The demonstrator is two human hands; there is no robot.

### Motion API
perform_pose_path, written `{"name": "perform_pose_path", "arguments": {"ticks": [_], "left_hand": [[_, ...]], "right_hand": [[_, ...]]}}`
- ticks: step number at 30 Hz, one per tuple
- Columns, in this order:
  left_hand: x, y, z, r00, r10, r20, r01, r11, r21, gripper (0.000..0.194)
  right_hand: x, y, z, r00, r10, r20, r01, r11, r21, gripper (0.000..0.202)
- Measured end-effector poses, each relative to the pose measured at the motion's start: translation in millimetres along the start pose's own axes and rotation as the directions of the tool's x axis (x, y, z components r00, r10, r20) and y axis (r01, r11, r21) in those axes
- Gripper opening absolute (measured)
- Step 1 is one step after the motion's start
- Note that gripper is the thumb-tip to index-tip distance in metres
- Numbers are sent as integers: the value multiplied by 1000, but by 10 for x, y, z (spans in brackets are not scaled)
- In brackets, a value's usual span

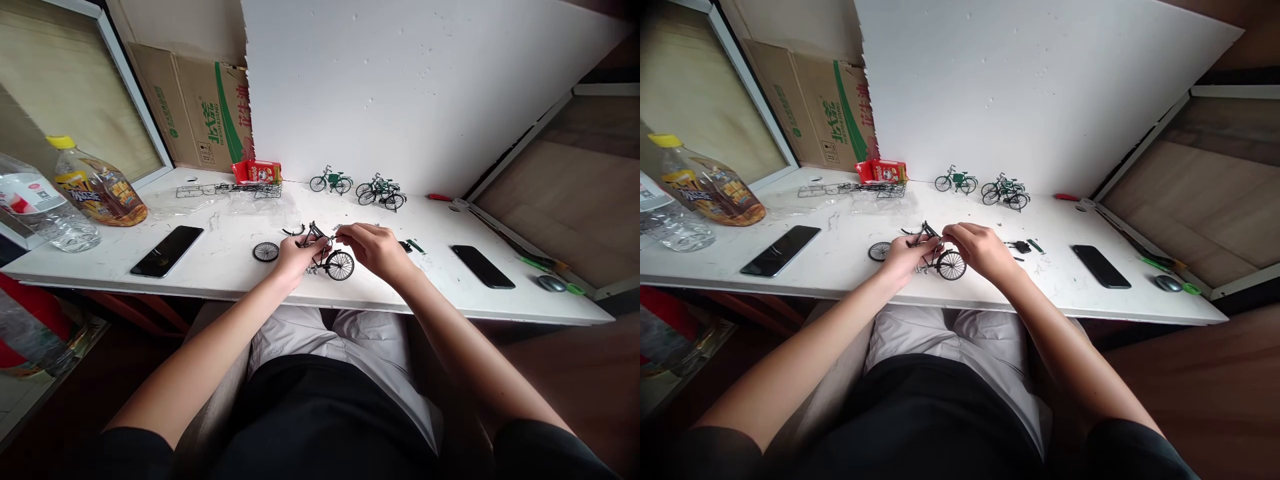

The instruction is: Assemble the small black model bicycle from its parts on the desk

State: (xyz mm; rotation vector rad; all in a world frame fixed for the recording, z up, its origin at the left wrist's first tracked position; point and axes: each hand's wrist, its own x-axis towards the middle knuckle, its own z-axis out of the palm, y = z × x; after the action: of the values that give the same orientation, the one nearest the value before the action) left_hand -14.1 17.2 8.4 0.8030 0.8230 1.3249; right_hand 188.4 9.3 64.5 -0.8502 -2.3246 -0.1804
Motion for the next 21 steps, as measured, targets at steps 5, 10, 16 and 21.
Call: {"name": "perform_pose_path", "arguments": {"ticks": [5,10,16,21], "left_hand": [[25,-28,-16,985,169,-24,-164,978,127,33],[14,-4,-20,956,286,-68,-255,922,291,29],[-58,40,-18,913,408,5,-368,818,442,26],[-147,70,16,874,485,43,-430,728,534,28]], "right_hand": [[-33,1,-3,1000,-1,-27,1,1000,-11,23],[-91,-38,-43,999,-6,-32,6,1000,-6,26],[-263,-67,-24,1000,-10,-13,9,999,-47,32],[-357,-122,36,996,-21,-87,6,986,-164,28]]}}
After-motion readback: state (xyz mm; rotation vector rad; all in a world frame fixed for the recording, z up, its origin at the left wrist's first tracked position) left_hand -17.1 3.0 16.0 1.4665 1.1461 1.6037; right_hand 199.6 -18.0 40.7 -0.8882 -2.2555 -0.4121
